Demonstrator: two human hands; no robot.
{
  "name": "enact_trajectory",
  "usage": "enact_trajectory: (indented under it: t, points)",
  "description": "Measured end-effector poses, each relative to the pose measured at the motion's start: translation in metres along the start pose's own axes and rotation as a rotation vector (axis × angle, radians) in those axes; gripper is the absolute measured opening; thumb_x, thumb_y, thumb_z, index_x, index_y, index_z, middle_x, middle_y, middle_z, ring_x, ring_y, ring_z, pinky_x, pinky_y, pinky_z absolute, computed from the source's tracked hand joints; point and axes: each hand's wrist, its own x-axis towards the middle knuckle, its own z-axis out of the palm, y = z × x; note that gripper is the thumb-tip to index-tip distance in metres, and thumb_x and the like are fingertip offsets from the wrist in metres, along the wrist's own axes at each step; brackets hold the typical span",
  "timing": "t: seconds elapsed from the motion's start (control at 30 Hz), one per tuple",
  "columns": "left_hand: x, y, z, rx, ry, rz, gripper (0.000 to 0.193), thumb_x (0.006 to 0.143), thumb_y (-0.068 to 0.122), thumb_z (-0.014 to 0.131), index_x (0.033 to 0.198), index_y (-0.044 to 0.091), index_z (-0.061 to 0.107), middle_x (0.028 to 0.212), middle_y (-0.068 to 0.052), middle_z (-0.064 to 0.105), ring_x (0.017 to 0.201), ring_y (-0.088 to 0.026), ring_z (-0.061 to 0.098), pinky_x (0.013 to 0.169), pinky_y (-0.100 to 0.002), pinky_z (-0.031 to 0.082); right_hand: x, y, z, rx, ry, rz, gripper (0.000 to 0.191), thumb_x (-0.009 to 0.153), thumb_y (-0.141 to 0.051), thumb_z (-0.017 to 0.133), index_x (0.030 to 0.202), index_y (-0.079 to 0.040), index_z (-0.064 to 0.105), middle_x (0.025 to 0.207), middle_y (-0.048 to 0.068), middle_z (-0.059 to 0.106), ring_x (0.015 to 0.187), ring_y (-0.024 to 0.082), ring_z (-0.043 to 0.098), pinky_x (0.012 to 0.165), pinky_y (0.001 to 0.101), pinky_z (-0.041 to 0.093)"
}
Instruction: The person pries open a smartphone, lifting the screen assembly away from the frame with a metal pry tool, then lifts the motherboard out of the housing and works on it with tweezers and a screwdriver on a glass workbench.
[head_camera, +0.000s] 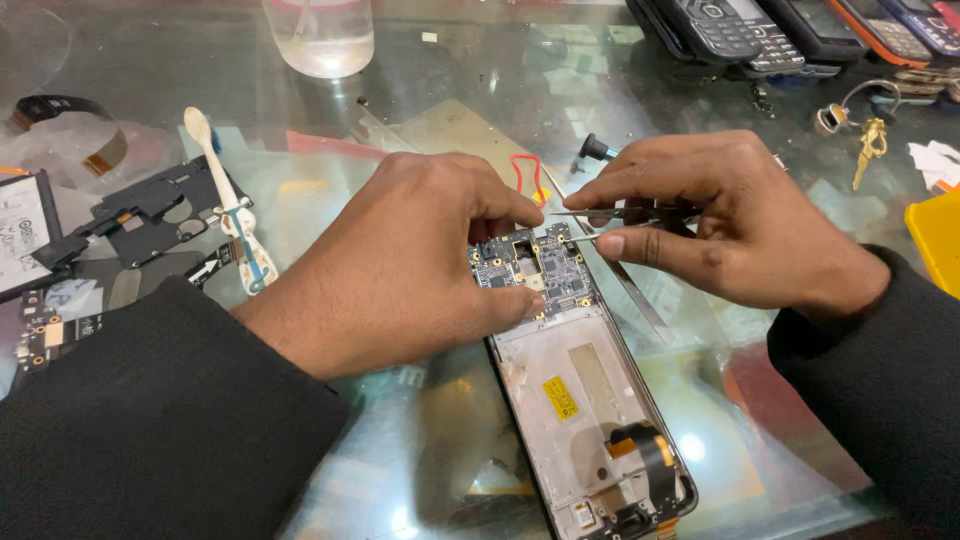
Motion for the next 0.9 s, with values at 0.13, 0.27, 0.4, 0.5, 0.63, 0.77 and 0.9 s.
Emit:
enact_trajectory:
  t: [0.13, 0.27, 0.4, 0.5, 0.63, 0.77, 0.9]
  points:
    - [0.001, 0.002, -0.002, -0.004, -0.022, -0.037, 0.049, 0.067, 0.027, 0.085, 0.106, -0.002, 0.075, 0.097, -0.016, 0.075, 0.086, -0.024, 0.077, 0.081, -0.034, 0.059, -0.001, 0.001, 0.000, 0.044, 0.020, 0.067, 0.028, 0.086, -0.012, 0.077, 0.113, -0.004, 0.076, 0.091, 0.008, 0.076, 0.080, 0.013, 0.074, 0.069, 0.0281, 0.056]
    - [0.002, 0.003, -0.004, 0.006, -0.034, -0.059, 0.051, 0.065, 0.026, 0.086, 0.106, -0.002, 0.076, 0.096, -0.017, 0.076, 0.085, -0.024, 0.077, 0.079, -0.034, 0.059, -0.002, 0.000, -0.001, 0.040, 0.037, 0.089, 0.026, 0.085, -0.010, 0.079, 0.110, -0.004, 0.077, 0.089, 0.007, 0.077, 0.077, 0.012, 0.074, 0.068, 0.0273, 0.057]
    - [0.002, 0.004, -0.004, 0.009, -0.044, -0.075, 0.050, 0.065, 0.026, 0.086, 0.106, -0.001, 0.076, 0.095, -0.017, 0.077, 0.083, -0.024, 0.078, 0.079, -0.034, 0.060, -0.002, -0.002, 0.000, 0.054, 0.083, 0.004, 0.027, 0.084, -0.005, 0.081, 0.111, -0.004, 0.077, 0.097, 0.009, 0.074, 0.083, 0.013, 0.070, 0.071, 0.0259, 0.057]
    - [0.002, 0.005, -0.004, 0.003, -0.030, -0.057, 0.048, 0.066, 0.025, 0.085, 0.105, -0.002, 0.076, 0.096, -0.017, 0.076, 0.085, -0.024, 0.077, 0.081, -0.033, 0.060, -0.002, -0.003, 0.001, 0.003, 0.111, 0.023, 0.026, 0.081, -0.006, 0.083, 0.106, -0.005, 0.079, 0.091, 0.007, 0.074, 0.077, 0.012, 0.069, 0.067, 0.0253, 0.055]
    - [0.003, 0.005, -0.004, 0.030, -0.042, -0.086, 0.049, 0.063, 0.025, 0.086, 0.103, -0.002, 0.076, 0.094, -0.018, 0.076, 0.084, -0.025, 0.077, 0.081, -0.034, 0.060, -0.001, -0.007, 0.004, 0.002, 0.125, 0.073, 0.022, 0.080, -0.005, 0.084, 0.102, -0.006, 0.080, 0.083, 0.005, 0.074, 0.071, 0.011, 0.068, 0.063, 0.0248, 0.052]
    - [0.002, 0.002, -0.003, 0.012, -0.040, -0.043, 0.053, 0.066, 0.026, 0.085, 0.108, -0.003, 0.074, 0.098, -0.019, 0.075, 0.089, -0.026, 0.077, 0.085, -0.034, 0.059, -0.002, -0.010, 0.007, -0.032, 0.142, 0.069, 0.021, 0.078, -0.005, 0.085, 0.098, -0.007, 0.081, 0.077, 0.004, 0.071, 0.067, 0.011, 0.065, 0.060, 0.0256, 0.049]
    - [0.003, 0.000, -0.001, 0.046, -0.037, -0.039, 0.050, 0.063, 0.024, 0.084, 0.104, -0.004, 0.075, 0.097, -0.019, 0.075, 0.089, -0.029, 0.076, 0.082, -0.036, 0.059, -0.001, -0.011, 0.010, -0.100, 0.152, 0.038, 0.019, 0.076, -0.005, 0.086, 0.093, -0.007, 0.081, 0.077, 0.004, 0.070, 0.067, 0.011, 0.065, 0.061, 0.0259, 0.049]
